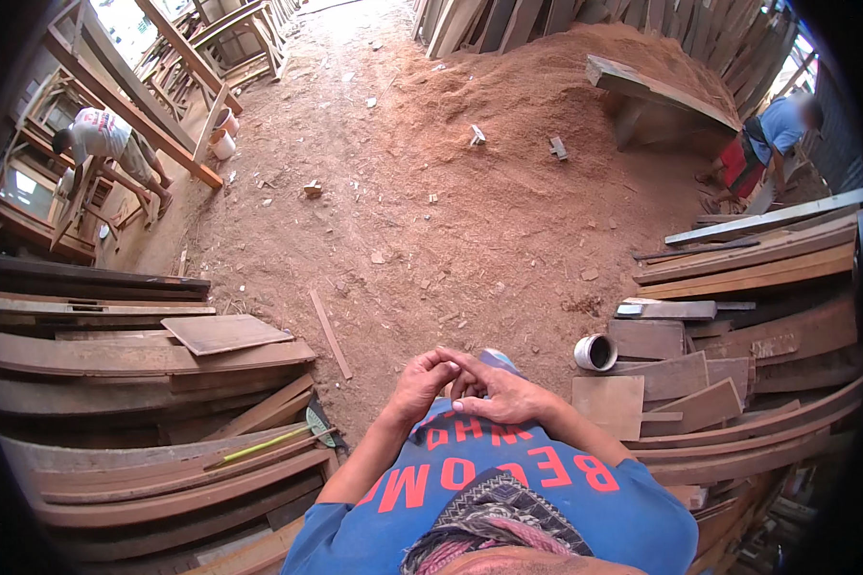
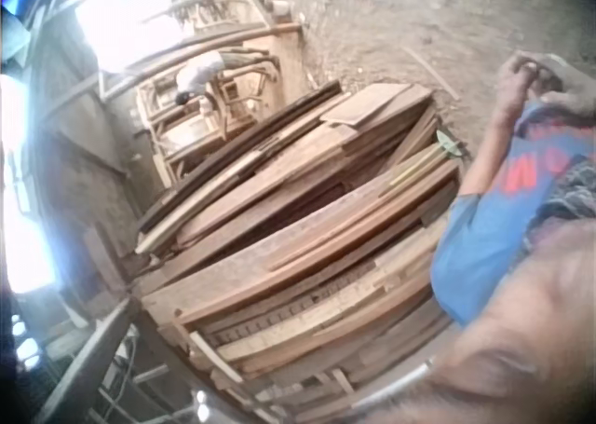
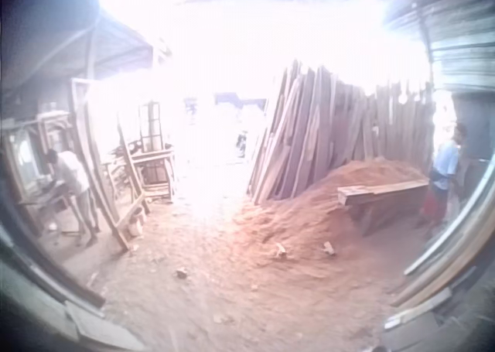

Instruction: The person uses a screwdriver to tighten screws on a handheld power tool, likely a circular saw, while standing at a workbench. They manipulate the tool's casing and internal components, then place the tool down and walk away.

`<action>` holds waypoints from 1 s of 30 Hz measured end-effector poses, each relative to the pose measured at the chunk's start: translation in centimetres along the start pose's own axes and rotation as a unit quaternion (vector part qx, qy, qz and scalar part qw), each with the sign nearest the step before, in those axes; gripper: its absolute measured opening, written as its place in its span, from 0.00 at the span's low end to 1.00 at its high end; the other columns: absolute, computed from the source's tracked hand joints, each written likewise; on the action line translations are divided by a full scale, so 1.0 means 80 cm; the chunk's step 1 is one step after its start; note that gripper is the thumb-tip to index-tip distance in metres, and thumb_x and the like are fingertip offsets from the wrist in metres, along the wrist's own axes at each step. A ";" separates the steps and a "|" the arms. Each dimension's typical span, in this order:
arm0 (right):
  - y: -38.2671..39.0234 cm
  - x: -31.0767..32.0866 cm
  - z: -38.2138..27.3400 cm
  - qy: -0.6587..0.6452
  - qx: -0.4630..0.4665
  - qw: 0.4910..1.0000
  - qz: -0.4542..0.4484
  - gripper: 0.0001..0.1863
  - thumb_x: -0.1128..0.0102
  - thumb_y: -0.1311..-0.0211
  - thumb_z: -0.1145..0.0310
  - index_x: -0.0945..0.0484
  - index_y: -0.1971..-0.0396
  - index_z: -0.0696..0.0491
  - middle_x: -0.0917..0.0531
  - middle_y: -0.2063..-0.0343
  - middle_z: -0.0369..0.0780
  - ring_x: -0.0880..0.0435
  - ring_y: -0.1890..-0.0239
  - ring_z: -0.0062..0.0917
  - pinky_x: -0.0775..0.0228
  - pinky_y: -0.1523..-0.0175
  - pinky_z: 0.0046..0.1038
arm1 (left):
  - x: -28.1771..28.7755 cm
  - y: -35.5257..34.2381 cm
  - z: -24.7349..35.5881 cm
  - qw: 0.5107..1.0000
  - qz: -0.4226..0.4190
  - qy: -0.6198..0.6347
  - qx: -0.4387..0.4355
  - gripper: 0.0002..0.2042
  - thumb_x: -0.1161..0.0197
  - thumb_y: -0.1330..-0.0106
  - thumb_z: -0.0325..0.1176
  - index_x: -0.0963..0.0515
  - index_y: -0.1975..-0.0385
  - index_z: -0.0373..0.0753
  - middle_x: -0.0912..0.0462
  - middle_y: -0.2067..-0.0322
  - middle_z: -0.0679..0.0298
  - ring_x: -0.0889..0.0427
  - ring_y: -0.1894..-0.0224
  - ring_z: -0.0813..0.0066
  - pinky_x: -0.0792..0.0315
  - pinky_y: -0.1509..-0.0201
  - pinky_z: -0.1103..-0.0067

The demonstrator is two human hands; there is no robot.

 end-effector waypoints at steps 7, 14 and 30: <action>-0.128 0.095 -0.019 0.063 -0.063 0.996 -0.003 0.51 0.35 0.27 0.65 0.61 0.16 0.50 0.16 0.70 0.43 0.14 0.65 0.31 0.21 0.53 0.35 | 0.040 -0.109 0.074 0.990 0.131 -0.027 -0.053 0.11 0.36 0.21 0.33 0.16 0.49 0.33 0.12 0.56 0.65 0.15 0.52 0.78 0.20 0.43 0.78; -0.302 0.213 -0.012 0.217 -0.043 0.975 -0.038 0.50 0.35 0.30 0.68 0.58 0.17 0.53 0.14 0.66 0.50 0.12 0.62 0.47 0.24 0.47 0.45 | 0.121 -0.255 0.180 0.973 0.224 -0.007 -0.054 0.10 0.31 0.25 0.30 0.16 0.49 0.32 0.11 0.55 0.61 0.12 0.51 0.74 0.18 0.41 0.76; -0.636 0.501 -0.135 0.303 -0.012 0.950 -0.067 0.51 0.36 0.30 0.63 0.61 0.18 0.58 0.13 0.54 0.58 0.14 0.49 0.57 0.29 0.35 0.57 | 0.179 -0.577 0.485 0.959 0.269 -0.008 -0.086 0.03 0.38 0.26 0.25 0.18 0.58 0.37 0.13 0.60 0.65 0.15 0.57 0.78 0.20 0.46 0.78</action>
Point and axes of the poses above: each hand's wrist, its own y-axis away from the middle knuckle, its own x-axis out of the back of the hand, z = x × y, the point moved 2 cm from there along -y, towards the middle knuckle
